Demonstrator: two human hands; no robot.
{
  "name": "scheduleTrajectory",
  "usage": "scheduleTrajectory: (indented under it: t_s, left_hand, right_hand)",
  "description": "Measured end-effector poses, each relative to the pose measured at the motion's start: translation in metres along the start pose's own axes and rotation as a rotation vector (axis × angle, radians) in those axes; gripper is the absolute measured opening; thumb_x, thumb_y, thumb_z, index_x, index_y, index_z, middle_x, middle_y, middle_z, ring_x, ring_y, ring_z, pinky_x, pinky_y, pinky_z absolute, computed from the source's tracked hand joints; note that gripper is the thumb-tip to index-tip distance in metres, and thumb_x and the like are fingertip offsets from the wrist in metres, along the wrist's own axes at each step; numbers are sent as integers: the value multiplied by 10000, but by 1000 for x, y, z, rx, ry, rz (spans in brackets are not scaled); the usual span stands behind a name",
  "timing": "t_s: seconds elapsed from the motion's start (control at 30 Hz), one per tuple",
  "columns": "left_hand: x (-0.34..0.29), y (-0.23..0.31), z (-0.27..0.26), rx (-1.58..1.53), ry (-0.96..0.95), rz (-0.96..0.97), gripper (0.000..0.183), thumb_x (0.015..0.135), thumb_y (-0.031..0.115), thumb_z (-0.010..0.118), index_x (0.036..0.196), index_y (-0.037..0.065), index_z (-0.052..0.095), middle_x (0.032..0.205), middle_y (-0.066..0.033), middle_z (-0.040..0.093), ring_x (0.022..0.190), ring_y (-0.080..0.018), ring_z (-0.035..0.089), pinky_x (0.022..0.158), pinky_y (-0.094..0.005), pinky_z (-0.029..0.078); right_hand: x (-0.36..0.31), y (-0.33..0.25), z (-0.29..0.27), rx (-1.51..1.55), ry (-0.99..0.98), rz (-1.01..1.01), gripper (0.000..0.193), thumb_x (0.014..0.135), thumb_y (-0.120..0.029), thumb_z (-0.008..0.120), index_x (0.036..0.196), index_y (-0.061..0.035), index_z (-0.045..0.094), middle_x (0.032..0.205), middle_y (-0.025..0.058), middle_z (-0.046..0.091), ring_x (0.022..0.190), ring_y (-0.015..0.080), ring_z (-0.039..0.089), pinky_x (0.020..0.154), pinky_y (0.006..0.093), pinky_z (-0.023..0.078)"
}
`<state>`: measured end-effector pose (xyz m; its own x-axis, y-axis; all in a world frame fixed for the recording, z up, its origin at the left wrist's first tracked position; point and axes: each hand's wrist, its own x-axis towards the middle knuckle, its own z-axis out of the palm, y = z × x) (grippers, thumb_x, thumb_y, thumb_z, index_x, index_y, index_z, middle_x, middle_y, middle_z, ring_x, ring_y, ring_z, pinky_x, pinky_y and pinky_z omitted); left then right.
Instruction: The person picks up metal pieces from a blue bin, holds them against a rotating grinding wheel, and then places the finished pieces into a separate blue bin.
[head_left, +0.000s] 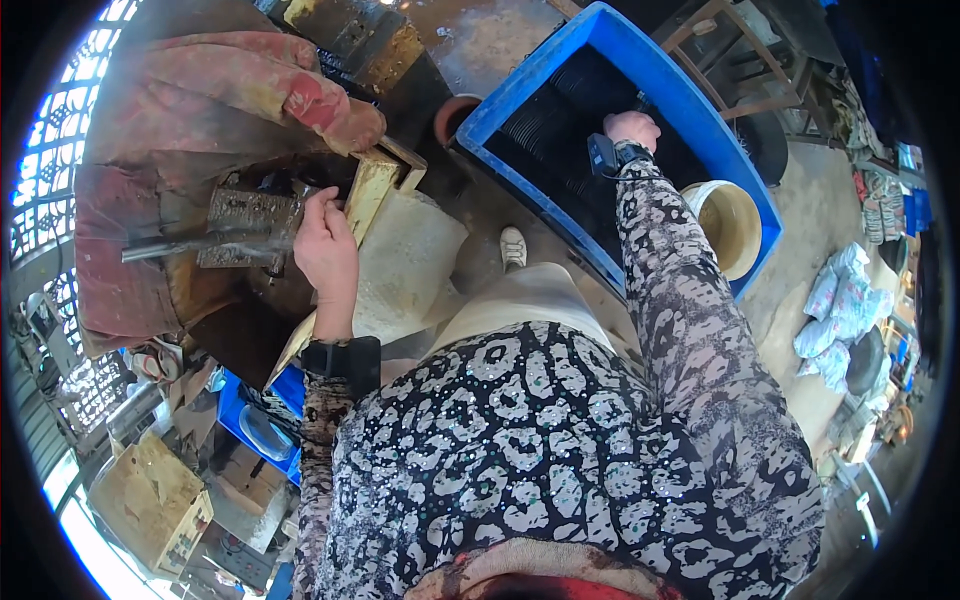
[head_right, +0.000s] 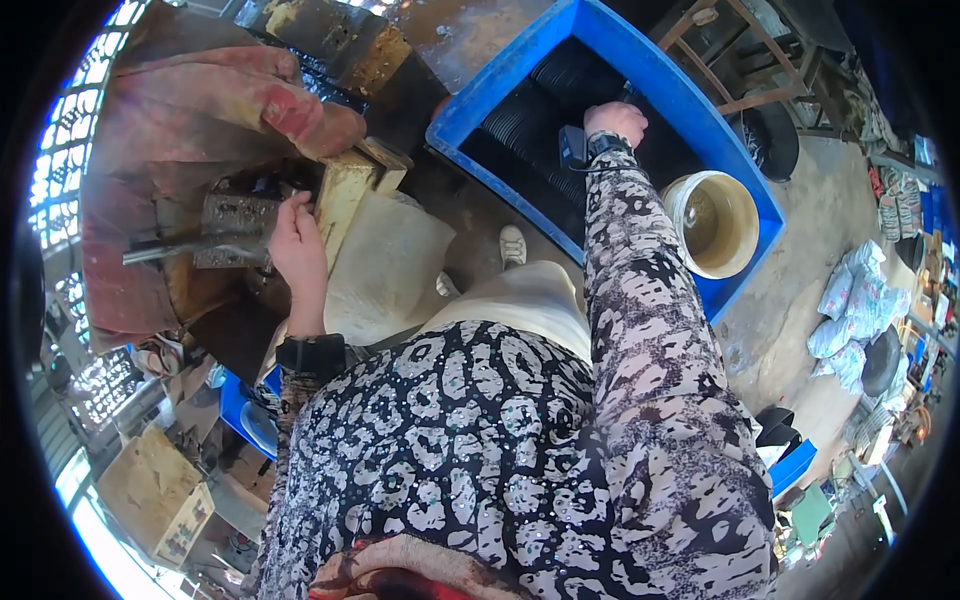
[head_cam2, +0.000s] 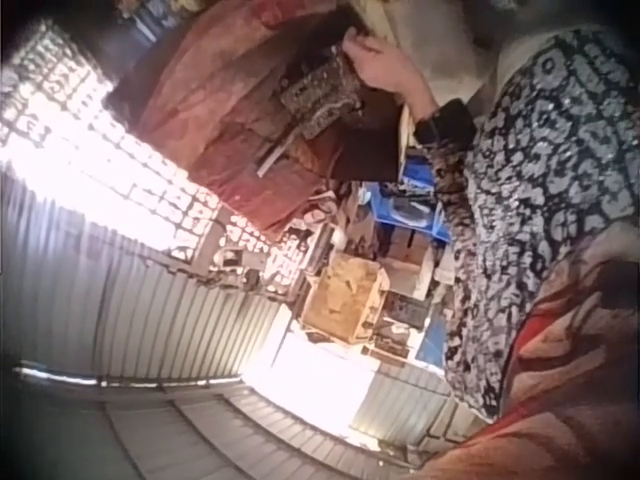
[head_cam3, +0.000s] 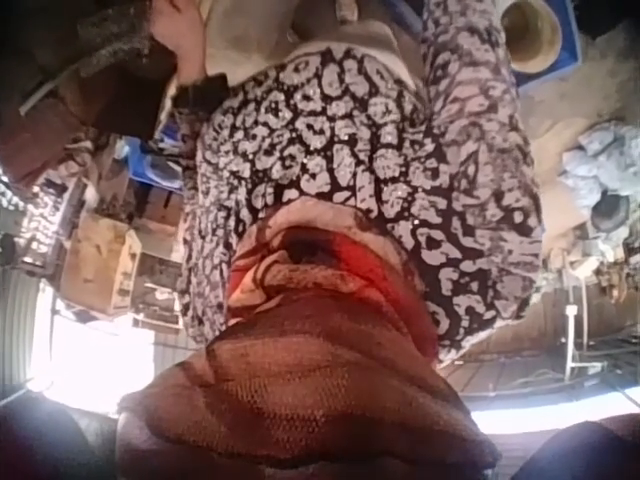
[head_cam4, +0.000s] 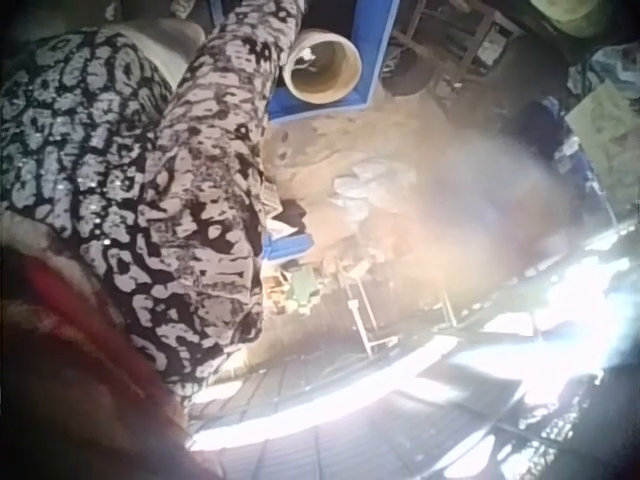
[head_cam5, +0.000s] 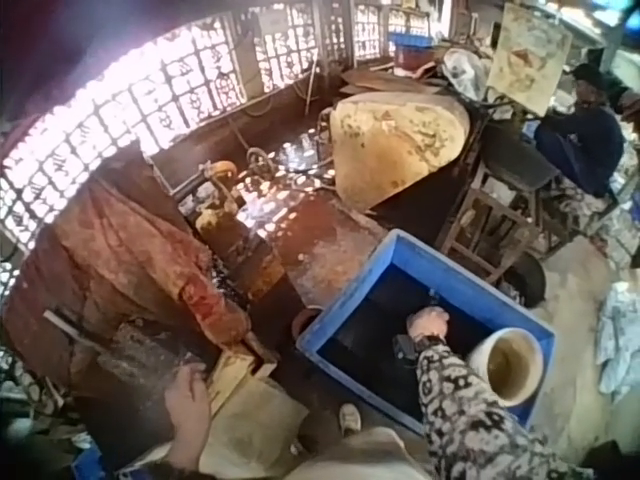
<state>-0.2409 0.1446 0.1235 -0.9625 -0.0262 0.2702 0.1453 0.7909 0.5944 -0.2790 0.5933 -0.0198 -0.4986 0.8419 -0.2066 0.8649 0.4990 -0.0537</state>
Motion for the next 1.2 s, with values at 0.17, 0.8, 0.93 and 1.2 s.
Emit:
scheduleTrajectory:
  t_s: [0.17,0.8,0.93,1.2]
  left_hand:
    - [0,3,-3,48,3,27,210,904,130,501,1039,98,658,859,-115,701,794,-298,676,712,-394,521]
    - [-3,9,-5,54,-15,13,203,918,76,499,1054,58,649,857,-140,696,798,-251,685,729,-339,516]
    - [-3,12,-5,75,-7,22,202,917,75,504,1053,68,652,851,-136,695,790,-255,683,723,-343,514]
    - [-3,9,-6,77,2,35,212,907,90,497,1056,93,647,841,-125,695,770,-292,674,693,-381,512]
  right_hand:
    - [-8,6,-6,89,1,37,643,809,-384,589,1184,132,499,1219,261,547,1130,374,574,932,441,499]
    - [-10,26,0,261,152,84,554,700,-393,737,1001,37,560,1005,236,643,996,359,642,877,450,521]
    - [22,59,19,-121,156,-594,447,710,-370,733,850,33,602,891,213,683,988,321,656,822,425,536]
    - [-11,70,-17,1601,-353,391,160,807,-149,653,900,-59,558,738,54,530,621,165,565,561,293,526]
